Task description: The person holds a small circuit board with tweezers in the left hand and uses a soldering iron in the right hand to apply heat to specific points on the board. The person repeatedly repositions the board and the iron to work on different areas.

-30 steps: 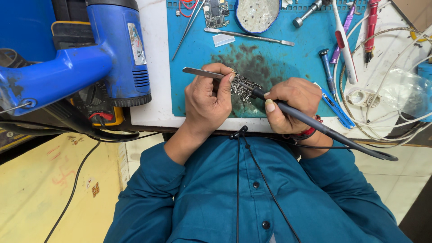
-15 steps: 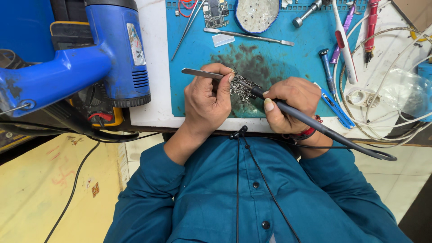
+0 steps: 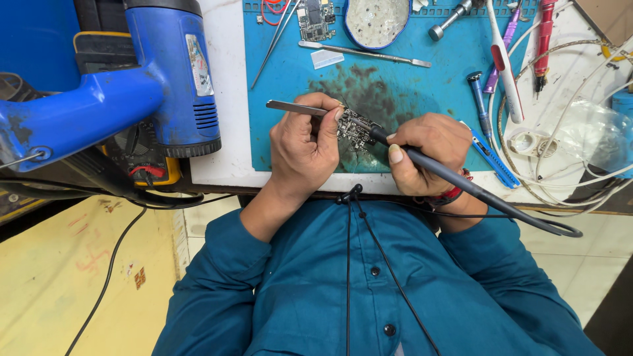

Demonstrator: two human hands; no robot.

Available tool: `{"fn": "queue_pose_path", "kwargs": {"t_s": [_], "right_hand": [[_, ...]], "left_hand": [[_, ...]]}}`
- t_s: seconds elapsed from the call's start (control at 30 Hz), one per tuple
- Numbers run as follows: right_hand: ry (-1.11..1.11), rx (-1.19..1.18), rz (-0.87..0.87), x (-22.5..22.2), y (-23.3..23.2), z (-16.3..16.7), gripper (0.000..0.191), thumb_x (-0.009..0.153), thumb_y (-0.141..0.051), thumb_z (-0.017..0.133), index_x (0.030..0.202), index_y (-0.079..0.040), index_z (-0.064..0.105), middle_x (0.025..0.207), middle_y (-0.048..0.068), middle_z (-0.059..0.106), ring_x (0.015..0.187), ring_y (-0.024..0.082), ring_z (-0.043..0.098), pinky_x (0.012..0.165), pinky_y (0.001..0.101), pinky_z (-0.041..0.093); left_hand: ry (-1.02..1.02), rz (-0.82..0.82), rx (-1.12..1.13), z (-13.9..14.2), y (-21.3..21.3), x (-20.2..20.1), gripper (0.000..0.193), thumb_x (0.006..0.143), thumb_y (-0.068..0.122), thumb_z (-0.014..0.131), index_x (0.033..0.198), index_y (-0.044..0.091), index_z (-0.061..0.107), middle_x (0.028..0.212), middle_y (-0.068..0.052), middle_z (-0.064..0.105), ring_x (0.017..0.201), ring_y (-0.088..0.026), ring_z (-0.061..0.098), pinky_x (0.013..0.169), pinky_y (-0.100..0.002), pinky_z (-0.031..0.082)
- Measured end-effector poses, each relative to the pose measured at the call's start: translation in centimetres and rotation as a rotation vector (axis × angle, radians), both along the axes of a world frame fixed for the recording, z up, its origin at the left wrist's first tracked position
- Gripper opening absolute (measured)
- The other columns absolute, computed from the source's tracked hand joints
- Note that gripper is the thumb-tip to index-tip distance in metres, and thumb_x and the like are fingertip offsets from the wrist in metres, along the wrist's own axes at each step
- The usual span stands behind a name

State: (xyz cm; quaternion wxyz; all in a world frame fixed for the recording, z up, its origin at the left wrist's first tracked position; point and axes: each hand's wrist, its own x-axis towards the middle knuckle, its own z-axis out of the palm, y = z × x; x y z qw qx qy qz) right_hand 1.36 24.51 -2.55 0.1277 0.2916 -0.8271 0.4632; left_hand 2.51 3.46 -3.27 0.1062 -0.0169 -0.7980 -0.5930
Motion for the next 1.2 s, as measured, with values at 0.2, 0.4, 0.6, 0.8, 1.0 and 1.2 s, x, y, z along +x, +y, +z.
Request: {"fn": "queue_pose_path", "kwargs": {"t_s": [0.2,0.4,0.6,0.8,1.0,1.2], "right_hand": [[0.0,-0.011,0.0,0.0,0.0,-0.1,0.009,0.095,-0.011,0.068,0.094,-0.005,0.061,0.083,0.009,0.07,0.068,0.025,0.066,0.06,0.0342,0.05],[0.009,-0.01,-0.01,0.0,0.0,-0.1,0.009,0.093,-0.011,0.067,0.093,-0.004,0.062,0.081,0.01,0.07,0.066,0.025,0.065,0.058,0.0342,0.049],[0.005,-0.006,-0.008,0.0,0.0,0.1,0.009,0.094,-0.012,0.067,0.093,-0.005,0.062,0.082,0.009,0.07,0.067,0.025,0.065,0.059,0.0342,0.049],[0.001,-0.009,-0.004,0.2,0.3,-0.2,0.009,0.095,-0.012,0.067,0.093,-0.005,0.061,0.081,0.009,0.069,0.067,0.025,0.065,0.059,0.0345,0.049],[0.001,-0.062,-0.108,1.0,0.2,0.0,0.014,0.099,-0.013,0.065,0.108,-0.001,0.066,0.092,0.014,0.07,0.072,0.028,0.068,0.065,0.0352,0.052],[0.069,0.069,-0.011,1.1,-0.9,1.9,0.022,0.099,-0.007,0.067,0.121,-0.007,0.065,0.118,0.013,0.074,0.098,0.031,0.073,0.081,0.038,0.057]], "left_hand": [[-0.004,-0.002,-0.007,0.0,0.0,0.0,0.008,0.104,0.004,0.07,0.109,0.004,0.063,0.089,-0.004,0.071,0.069,-0.009,0.067,0.061,-0.024,0.053],[0.003,-0.002,0.006,0.0,-0.1,0.0,0.007,0.104,0.004,0.069,0.109,0.004,0.064,0.089,-0.004,0.071,0.069,-0.009,0.066,0.061,-0.024,0.052],[0.0,0.002,-0.003,0.1,0.0,0.0,0.008,0.104,0.005,0.069,0.109,0.004,0.063,0.089,-0.004,0.071,0.069,-0.009,0.067,0.061,-0.024,0.053],[-0.009,0.001,-0.005,0.0,0.0,0.1,0.008,0.104,0.005,0.069,0.109,0.004,0.063,0.088,-0.004,0.071,0.068,-0.009,0.066,0.061,-0.025,0.053],[0.008,0.015,0.031,0.2,0.1,0.6,0.008,0.105,0.006,0.069,0.11,0.004,0.063,0.085,-0.003,0.069,0.066,-0.007,0.061,0.06,-0.024,0.049],[0.073,0.085,0.094,0.7,0.1,1.5,0.009,0.106,0.006,0.067,0.112,0.001,0.063,0.091,-0.004,0.07,0.067,-0.005,0.058,0.06,-0.023,0.047]]}}
